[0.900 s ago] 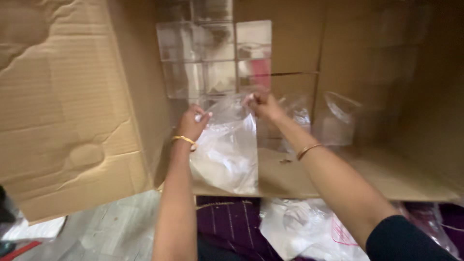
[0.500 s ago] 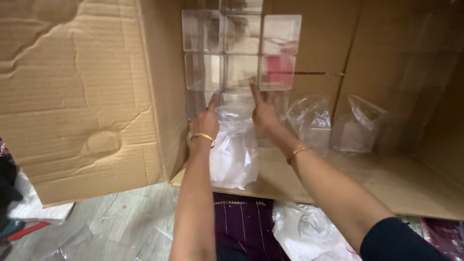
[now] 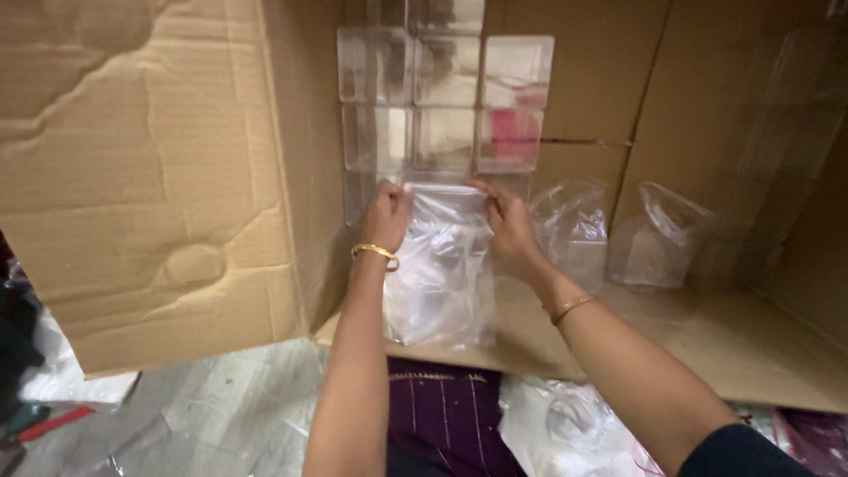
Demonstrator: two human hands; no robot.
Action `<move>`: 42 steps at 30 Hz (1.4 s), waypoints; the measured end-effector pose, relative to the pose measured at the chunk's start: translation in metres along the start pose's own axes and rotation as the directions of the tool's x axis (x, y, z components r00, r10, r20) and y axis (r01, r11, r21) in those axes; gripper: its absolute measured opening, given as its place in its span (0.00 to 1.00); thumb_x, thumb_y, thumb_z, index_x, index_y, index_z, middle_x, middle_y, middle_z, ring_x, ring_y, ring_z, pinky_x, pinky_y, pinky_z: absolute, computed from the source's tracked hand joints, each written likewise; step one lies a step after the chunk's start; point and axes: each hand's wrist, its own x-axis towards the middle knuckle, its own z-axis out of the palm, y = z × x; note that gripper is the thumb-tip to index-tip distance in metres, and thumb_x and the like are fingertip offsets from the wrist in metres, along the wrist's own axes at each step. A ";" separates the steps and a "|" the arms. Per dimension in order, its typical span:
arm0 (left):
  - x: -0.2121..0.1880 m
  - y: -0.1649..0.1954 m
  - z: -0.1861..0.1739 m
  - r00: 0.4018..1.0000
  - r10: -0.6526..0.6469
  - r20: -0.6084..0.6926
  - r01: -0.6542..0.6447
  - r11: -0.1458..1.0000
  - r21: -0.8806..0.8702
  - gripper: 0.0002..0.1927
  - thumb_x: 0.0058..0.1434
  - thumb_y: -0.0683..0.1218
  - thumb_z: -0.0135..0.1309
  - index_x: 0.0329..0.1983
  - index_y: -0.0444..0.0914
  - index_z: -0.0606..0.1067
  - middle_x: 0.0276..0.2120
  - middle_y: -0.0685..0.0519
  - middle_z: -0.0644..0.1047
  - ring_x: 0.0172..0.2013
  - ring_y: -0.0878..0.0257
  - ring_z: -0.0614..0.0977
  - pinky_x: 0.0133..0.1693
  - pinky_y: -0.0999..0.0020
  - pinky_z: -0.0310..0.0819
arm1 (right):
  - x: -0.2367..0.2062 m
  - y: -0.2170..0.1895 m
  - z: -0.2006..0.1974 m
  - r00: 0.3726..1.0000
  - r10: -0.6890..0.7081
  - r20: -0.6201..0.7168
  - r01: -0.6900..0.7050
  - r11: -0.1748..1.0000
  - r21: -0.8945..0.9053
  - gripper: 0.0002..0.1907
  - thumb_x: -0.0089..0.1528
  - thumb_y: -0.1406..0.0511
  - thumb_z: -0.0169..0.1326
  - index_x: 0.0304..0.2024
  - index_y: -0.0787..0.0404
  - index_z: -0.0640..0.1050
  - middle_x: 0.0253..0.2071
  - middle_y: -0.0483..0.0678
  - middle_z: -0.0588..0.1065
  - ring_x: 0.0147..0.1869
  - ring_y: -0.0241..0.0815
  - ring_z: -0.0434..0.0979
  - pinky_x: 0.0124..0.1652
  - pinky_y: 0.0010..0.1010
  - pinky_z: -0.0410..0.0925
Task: The person sits on the floor and repeatedly takes clear plastic containers from a large cardboard box, places them into a white plastic bag, and returns the bag to the box. The process is repeated multiple times with several containers.
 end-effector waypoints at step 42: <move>-0.074 0.006 0.023 0.958 0.148 0.247 0.069 0.716 -0.695 0.24 0.67 0.58 0.54 0.57 0.38 0.78 0.43 0.51 0.84 0.48 0.68 0.81 0.51 0.73 0.72 | 0.020 0.051 -0.186 0.686 0.453 0.570 0.136 0.690 -0.711 0.43 0.56 0.42 0.56 0.68 0.54 0.66 0.67 0.52 0.69 0.72 0.50 0.67 0.67 0.45 0.60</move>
